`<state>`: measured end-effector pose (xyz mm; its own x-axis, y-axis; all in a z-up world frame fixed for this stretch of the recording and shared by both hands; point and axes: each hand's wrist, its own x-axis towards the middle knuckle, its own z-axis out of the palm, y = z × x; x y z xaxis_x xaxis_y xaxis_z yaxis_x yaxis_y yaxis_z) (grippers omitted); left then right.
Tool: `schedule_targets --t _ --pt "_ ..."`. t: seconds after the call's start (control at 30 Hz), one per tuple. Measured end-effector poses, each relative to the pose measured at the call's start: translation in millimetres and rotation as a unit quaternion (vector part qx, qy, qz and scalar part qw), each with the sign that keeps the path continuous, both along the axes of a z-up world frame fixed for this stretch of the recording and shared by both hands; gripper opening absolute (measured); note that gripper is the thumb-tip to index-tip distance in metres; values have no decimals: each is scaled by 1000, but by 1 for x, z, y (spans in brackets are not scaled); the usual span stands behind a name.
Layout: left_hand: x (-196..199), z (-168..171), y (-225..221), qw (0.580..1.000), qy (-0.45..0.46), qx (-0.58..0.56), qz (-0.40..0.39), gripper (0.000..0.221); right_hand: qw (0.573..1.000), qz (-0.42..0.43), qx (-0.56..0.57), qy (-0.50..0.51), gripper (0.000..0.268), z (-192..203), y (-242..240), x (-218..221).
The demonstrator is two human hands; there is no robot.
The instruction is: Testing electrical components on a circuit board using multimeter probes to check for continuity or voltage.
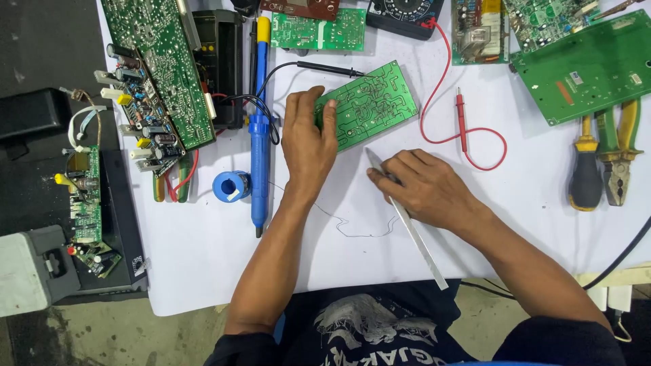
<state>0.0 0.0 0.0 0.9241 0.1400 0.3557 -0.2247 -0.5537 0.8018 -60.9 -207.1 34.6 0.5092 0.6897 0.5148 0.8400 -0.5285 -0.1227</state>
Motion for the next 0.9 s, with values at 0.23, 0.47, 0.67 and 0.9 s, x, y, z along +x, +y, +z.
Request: schedule_targets --t 0.23,0.47,0.67,0.9 --pt "5 7 -8 986 18 164 34 33 990 -135 47 6 12 -5 -65 -17" --pt "31 20 -22 975 102 194 45 45 909 -399 -110 41 39 -7 -138 -34" --pt "52 5 -20 972 106 208 31 54 734 -518 -357 253 54 25 -148 -10" --pt "39 9 -7 999 10 -24 20 33 654 -508 -414 377 71 35 -140 14"
